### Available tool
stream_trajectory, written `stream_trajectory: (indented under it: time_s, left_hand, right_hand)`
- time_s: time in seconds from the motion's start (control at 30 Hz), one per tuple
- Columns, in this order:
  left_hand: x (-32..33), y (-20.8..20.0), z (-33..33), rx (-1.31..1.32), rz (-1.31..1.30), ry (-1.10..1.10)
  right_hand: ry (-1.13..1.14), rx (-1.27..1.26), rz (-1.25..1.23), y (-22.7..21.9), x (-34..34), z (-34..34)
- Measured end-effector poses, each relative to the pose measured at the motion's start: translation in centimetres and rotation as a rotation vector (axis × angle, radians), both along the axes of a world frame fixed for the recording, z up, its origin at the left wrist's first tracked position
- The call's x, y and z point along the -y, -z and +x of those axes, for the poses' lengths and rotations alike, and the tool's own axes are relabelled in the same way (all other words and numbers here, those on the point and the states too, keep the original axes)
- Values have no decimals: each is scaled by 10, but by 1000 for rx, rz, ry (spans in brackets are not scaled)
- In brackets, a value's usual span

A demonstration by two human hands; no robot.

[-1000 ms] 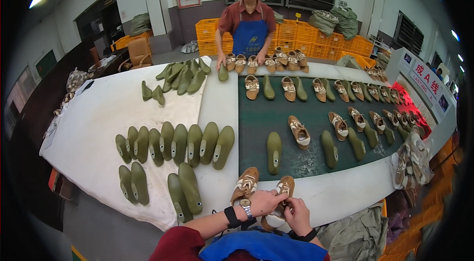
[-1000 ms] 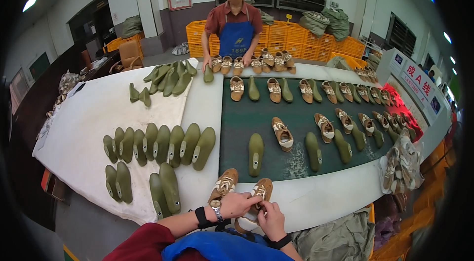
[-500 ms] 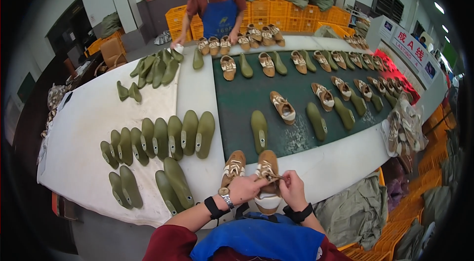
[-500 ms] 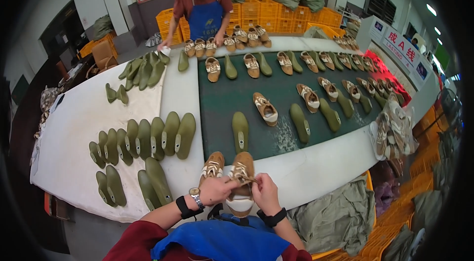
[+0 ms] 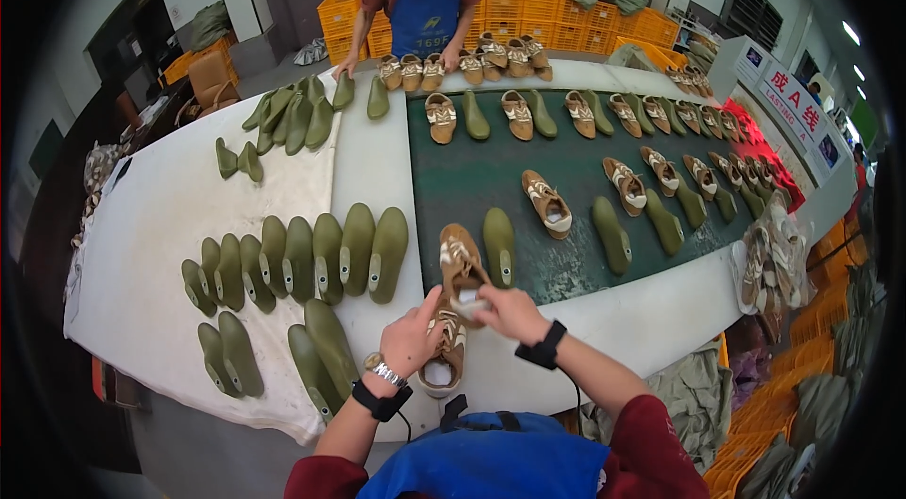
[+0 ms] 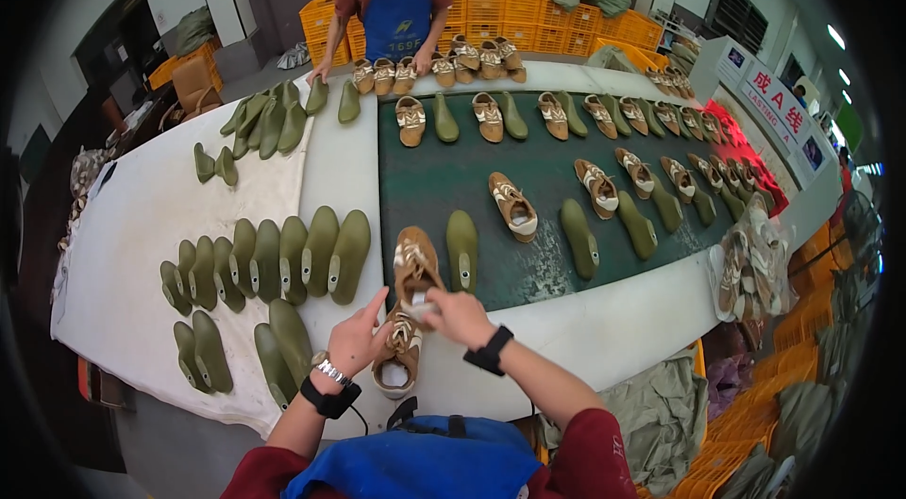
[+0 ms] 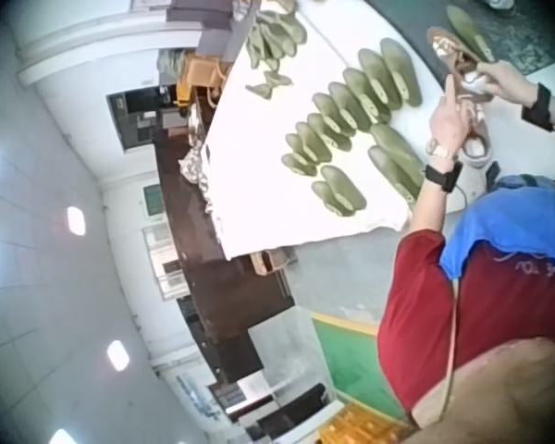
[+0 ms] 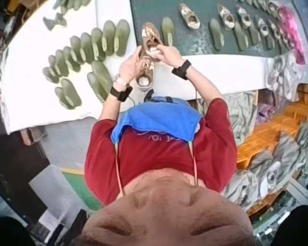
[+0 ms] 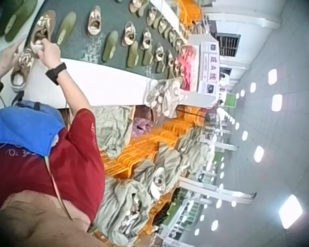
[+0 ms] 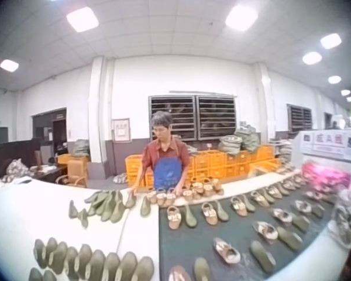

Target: The recorder takes shoe uppers from a bin, inserts shoe lasts, and places them onto a conveyor belt for processing.

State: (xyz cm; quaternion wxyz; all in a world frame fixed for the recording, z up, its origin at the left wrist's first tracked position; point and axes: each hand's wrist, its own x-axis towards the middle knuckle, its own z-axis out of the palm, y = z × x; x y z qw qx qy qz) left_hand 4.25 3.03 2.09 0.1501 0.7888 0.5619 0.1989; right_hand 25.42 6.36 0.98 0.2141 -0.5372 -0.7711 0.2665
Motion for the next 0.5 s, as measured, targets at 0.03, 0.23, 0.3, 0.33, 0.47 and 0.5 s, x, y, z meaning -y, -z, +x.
stream_trajectory:
  time_s: [0.03,0.23,0.3,0.33,0.47,0.5]
  left_hand:
    - [1,1,-7,-13,37,-14]
    - [32,19,-40,5,-49,-58]
    - [37,19,-43,-4,-88,-95]
    - [38,16,-42,16,-136,-95]
    - [28,-28,-31,186,-149,1]
    - [25,-46,-26,306,-140,68]
  right_hand:
    - [7,-28,-1,7,-25,0]
    - [151,139,-35,71,-154,-10]
    - [182,156,-17,92,-185,-11]
    - [166,143,-22,101,-194,-10]
    - [102,6,-56,108,-201,-1]
    - [120,-90,-187,103,-192,4]
